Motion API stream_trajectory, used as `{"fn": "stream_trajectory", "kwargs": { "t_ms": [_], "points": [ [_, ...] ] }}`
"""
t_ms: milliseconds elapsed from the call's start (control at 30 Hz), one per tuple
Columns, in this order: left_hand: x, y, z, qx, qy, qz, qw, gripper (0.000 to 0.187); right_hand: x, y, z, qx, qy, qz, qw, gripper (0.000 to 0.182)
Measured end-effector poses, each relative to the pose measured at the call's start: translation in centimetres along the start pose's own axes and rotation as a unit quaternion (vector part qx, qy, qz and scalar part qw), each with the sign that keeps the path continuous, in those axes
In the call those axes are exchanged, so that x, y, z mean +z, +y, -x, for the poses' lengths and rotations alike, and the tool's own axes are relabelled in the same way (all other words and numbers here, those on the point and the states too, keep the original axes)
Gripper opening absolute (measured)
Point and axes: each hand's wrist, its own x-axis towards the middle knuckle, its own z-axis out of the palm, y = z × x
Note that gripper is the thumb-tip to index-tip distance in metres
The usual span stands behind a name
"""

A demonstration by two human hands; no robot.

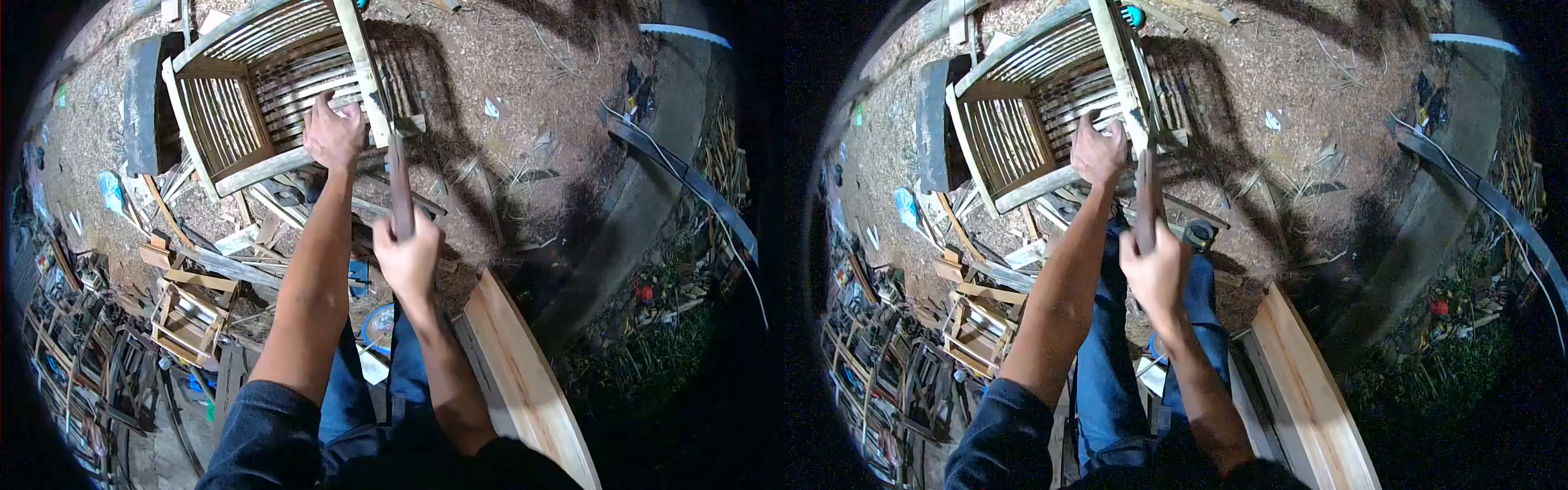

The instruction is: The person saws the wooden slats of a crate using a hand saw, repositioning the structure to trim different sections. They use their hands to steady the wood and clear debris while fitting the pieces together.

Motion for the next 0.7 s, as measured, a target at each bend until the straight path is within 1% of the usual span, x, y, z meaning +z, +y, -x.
{"fn": "stream_trajectory", "kwargs": {
  "t_ms": [33, 67, 100, 133, 167, 200, 233, 300, 333, 367, 400, 433, 500, 533, 567, 633, 667, 700],
  "points": [
    [0.2, 0.2, -0.6, -0.011, -0.004, 0.002, 1.000, 0.046, 0.4, -0.9, -1.0, -0.015, -0.003, 0.042, 0.999, 0.018],
    [0.2, -0.1, -0.7, -0.013, -0.002, 0.002, 1.000, 0.046, -0.1, -0.8, -0.9, 0.003, -0.018, 0.022, 1.000, 0.017],
    [0.4, -0.9, -0.4, -0.026, -0.009, -0.029, 0.999, 0.046, -1.1, -0.7, -0.5, 0.028, -0.033, 0.004, 0.999, 0.017],
    [0.7, -1.1, -0.7, -0.034, -0.009, -0.054, 0.998, 0.047, -2.7, 0.5, 1.4, 0.027, -0.040, 0.049, 0.998, 0.014],
    [0.7, -1.0, -0.5, -0.005, 0.030, -0.030, 0.999, 0.048, -3.7, 1.3, 4.0, 0.057, -0.036, -0.030, 0.997, 0.011],
    [0.5, -0.8, -0.6, -0.003, 0.026, -0.018, 0.999, 0.050, -4.9, 0.7, 6.4, 0.128, -0.048, -0.059, 0.989, 0.011],
    [0.5, -0.9, -0.6, -0.003, 0.020, -0.011, 1.000, 0.051, -4.8, 1.2, 7.4, 0.096, -0.044, -0.062, 0.993, 0.013],
    [0.4, -1.0, -0.6, -0.004, 0.011, -0.014, 1.000, 0.051, -3.0, 1.7, 6.5, 0.049, -0.025, -0.036, 0.998, 0.015],
    [0.0, -0.5, -0.6, 0.001, 0.013, -0.015, 1.000, 0.051, -1.6, 1.4, 4.2, 0.043, -0.007, -0.020, 0.999, 0.014],
    [-0.1, -0.2, -0.2, 0.006, 0.009, -0.017, 1.000, 0.051, -0.7, 0.4, 1.5, -0.001, 0.006, -0.021, 1.000, 0.014],
    [0.4, -0.6, -0.5, 0.000, 0.010, -0.015, 1.000, 0.052, -0.3, -1.0, -0.8, 0.004, -0.006, 0.037, 0.999, 0.016],
    [0.5, -0.6, -0.9, 0.002, 0.011, -0.014, 1.000, 0.052, 0.0, -2.1, -1.4, 0.004, -0.001, 0.001, 1.000, 0.014],
    [0.5, -0.9, -0.6, 0.000, 0.010, -0.018, 1.000, 0.054, -0.6, -0.6, 1.0, 0.025, -0.007, 0.019, 0.999, 0.011],
    [0.5, -0.9, -0.5, -0.023, 0.009, -0.032, 0.999, 0.052, -1.1, 1.7, 3.8, 0.045, 0.000, -0.042, 0.998, 0.010],
    [0.1, -1.2, -0.4, -0.021, -0.021, -0.019, 0.999, 0.051, -2.2, 2.0, 5.9, 0.063, 0.002, -0.060, 0.996, 0.009],
    [-0.2, -1.3, 0.0, 0.001, -0.006, -0.004, 1.000, 0.051, -3.1, 0.5, 6.5, 0.119, -0.022, -0.011, 0.993, 0.010],
    [-0.3, -1.0, 0.0, 0.008, -0.019, -0.010, 1.000, 0.053, -2.5, 1.0, 4.9, 0.065, -0.003, 0.008, 0.998, 0.012],
    [-0.1, -1.1, 0.1, 0.010, -0.023, -0.008, 1.000, 0.053, -1.2, 1.8, 1.7, 0.072, -0.003, 0.027, 0.997, 0.014]
  ]
}}
